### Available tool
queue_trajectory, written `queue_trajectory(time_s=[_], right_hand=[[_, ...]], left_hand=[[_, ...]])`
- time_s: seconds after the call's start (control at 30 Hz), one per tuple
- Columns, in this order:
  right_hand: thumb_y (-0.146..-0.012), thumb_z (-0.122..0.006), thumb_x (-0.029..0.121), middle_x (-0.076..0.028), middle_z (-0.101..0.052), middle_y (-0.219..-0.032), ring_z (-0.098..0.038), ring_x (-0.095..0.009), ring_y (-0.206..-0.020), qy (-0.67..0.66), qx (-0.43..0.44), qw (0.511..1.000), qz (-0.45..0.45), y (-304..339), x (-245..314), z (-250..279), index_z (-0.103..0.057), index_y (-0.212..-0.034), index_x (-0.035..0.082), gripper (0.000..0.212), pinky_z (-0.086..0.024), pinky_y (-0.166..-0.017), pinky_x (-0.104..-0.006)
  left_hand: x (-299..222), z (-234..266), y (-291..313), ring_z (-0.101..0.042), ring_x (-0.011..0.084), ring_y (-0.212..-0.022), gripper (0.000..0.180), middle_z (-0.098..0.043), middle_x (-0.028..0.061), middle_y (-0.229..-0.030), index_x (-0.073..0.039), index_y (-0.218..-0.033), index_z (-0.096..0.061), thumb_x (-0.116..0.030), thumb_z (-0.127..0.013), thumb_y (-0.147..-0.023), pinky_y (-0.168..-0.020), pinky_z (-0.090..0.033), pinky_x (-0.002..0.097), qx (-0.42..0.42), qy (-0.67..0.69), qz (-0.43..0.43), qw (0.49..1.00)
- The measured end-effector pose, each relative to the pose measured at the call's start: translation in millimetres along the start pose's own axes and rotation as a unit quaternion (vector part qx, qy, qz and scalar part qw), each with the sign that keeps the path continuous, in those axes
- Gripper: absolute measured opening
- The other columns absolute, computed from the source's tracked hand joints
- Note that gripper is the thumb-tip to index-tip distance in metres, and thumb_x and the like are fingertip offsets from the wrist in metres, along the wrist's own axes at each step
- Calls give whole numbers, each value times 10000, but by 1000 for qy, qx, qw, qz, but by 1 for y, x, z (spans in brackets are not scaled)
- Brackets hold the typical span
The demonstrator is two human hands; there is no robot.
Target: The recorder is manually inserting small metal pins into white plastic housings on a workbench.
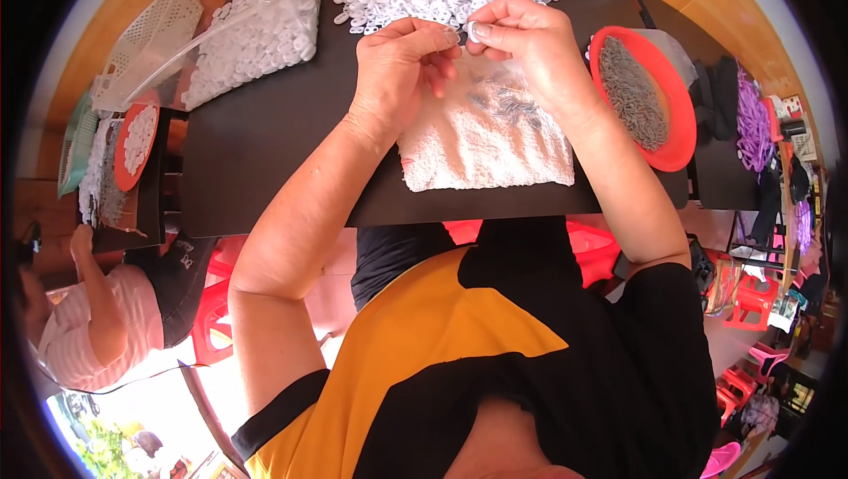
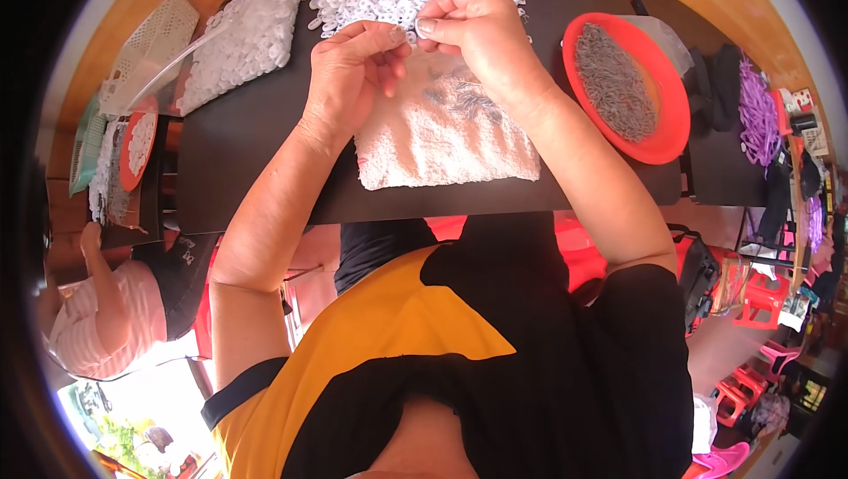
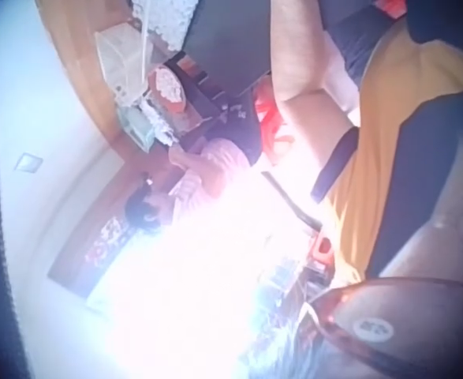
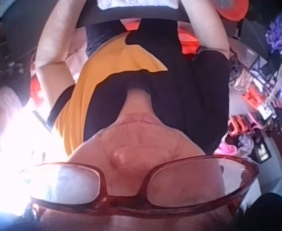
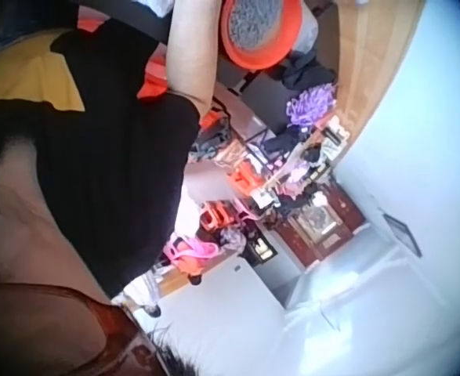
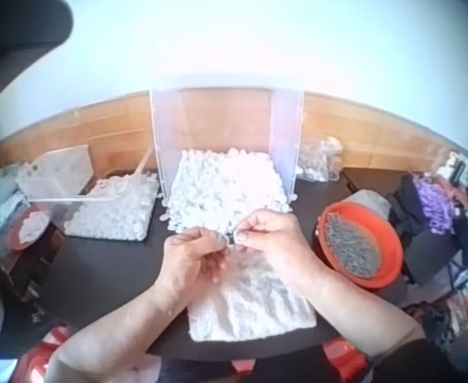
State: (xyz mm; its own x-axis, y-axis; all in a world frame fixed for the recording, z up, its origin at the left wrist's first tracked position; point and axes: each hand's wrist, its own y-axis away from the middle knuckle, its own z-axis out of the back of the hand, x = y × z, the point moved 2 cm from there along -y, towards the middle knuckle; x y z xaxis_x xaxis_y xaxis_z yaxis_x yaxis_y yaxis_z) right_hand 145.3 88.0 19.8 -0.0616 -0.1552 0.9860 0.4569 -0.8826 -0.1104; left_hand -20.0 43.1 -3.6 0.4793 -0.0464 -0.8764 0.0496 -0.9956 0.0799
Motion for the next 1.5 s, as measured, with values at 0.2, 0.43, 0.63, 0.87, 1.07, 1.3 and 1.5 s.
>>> queue_trajectory(time_s=[0.2, 0.43, 0.63, 0.87, 1.07, 1.3, 1.5], right_hand=[[-871, -624, 32, -76, -688, -871, -666, -139, -796, -39, -34, 999, 4, -1, 1, 0, -670, -957, -25, 113, -504, -748, -258], [-860, -628, 4, -80, -689, -874, -662, -139, -802, -43, -27, 998, 26, 0, 2, -2, -673, -956, -34, 113, -521, -762, -263], [-850, -644, -1, -78, -692, -858, -652, -129, -802, -48, -6, 998, 49, 0, -3, -4, -690, -938, -36, 105, -519, -772, -258], [-850, -657, 64, -59, -696, -889, -647, -125, -828, -102, 20, 995, 11, -1, -1, 9, -704, -967, -7, 144, -501, -810, -268], [-875, -629, 40, -92, -677, -959, -637, -147, -908, -84, 52, 995, 18, 0, -3, 15, -644, -1066, -45, 210, -511, -825, -289], [-850, -640, 11, -74, -669, -934, -635, -137, -900, -119, 61, 991, 23, 2, 3, 16, -601, -1121, -28, 276, -496, -845, -264], [-848, -628, -1, -52, -664, -887, -624, -112, -879, -65, 54, 996, 36, 3, 1, 15, -595, -1125, -22, 280, -471, -843, -236]], left_hand=[[3, 0, 0, -604, 156, -600, 126, -656, 116, -798, 43, -902, -637, -75, -665, -864, -474, -450, 254, 6, -24, 7, 1000], [4, -1, 0, -586, 151, -537, 105, -653, 127, -733, 50, -849, -629, -28, -690, -816, -432, -448, 257, -5, -11, 1, 1000], [4, -4, 2, -580, 148, -532, 92, -650, 119, -718, 47, -845, -632, -20, -688, -817, -447, -451, 253, -1, -19, -5, 1000], [3, -13, 7, -608, 131, -610, 240, -656, 100, -806, 56, -983, -604, 44, -737, -784, -488, -465, 233, 27, -65, -60, 996], [5, -15, 7, -619, 116, -654, 315, -647, 83, -851, 37, -1024, -596, 64, -761, -756, -510, -471, 216, 43, -121, -88, 988], [0, -16, 10, -617, 113, -644, 251, -662, 88, -835, 39, -1007, -608, 49, -735, -790, -508, -467, 217, 76, -119, -92, 986], [-1, -15, 10, -616, 133, -625, 216, -669, 102, -820, 45, -995, -616, 75, -702, -798, -499, -464, 233, 49, -68, -57, 995]])
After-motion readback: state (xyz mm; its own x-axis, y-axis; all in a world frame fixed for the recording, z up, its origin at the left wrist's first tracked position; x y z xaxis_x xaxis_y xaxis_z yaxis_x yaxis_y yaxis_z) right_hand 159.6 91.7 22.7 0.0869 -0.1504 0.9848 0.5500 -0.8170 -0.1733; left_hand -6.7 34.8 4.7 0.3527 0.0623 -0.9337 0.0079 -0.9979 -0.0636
